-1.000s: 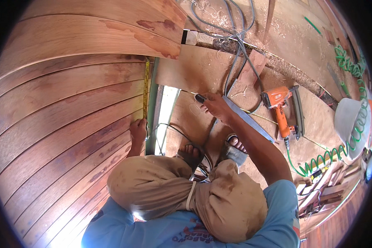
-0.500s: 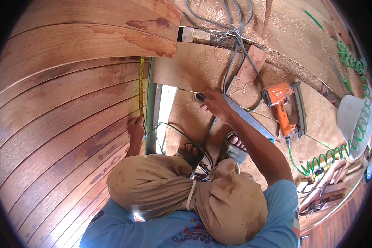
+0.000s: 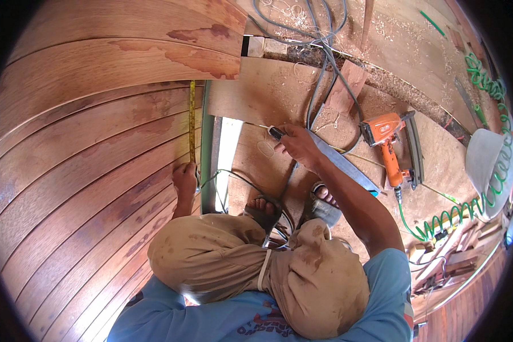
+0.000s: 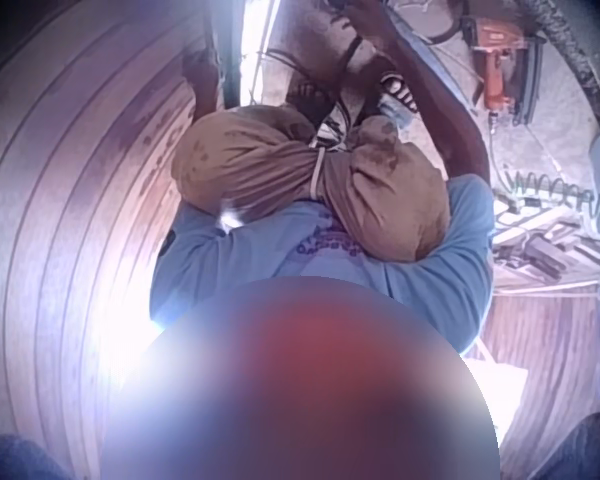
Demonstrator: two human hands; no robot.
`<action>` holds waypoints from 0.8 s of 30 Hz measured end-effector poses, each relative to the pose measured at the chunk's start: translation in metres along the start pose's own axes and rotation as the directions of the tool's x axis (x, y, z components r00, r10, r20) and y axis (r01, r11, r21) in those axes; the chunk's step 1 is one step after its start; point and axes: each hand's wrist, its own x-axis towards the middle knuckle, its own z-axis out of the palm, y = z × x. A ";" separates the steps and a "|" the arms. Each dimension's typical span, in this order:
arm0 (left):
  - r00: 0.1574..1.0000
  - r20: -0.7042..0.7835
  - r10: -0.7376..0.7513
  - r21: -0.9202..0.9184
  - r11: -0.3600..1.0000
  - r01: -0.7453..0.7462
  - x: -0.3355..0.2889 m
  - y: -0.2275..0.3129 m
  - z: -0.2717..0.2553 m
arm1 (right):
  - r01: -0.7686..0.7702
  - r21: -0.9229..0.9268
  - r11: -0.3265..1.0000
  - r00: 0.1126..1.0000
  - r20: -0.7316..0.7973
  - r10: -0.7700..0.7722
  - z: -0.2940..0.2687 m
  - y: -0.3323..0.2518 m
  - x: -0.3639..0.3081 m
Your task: The person installs wooden planks onto a curved wall using a pneumatic nail gun. They measure and mark the planks with a tape measure and marker, then secure them in place with nails.
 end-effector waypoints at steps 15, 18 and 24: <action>0.971 -0.151 0.184 0.151 0.975 -0.161 -0.086 0.050 -0.134 | 0.222 -0.505 0.834 0.975 0.118 -0.188 0.016 -0.107 -0.032; 0.981 -0.191 -0.016 0.026 0.999 0.022 -0.126 0.096 -0.198 | 0.502 -0.481 0.718 0.864 0.242 -0.442 0.037 -0.211 -0.060; 0.773 -0.475 0.420 0.489 0.856 -0.165 -0.218 0.218 -0.370 | 0.829 -0.524 -0.196 0.018 0.376 -0.927 0.115 -0.401 -0.141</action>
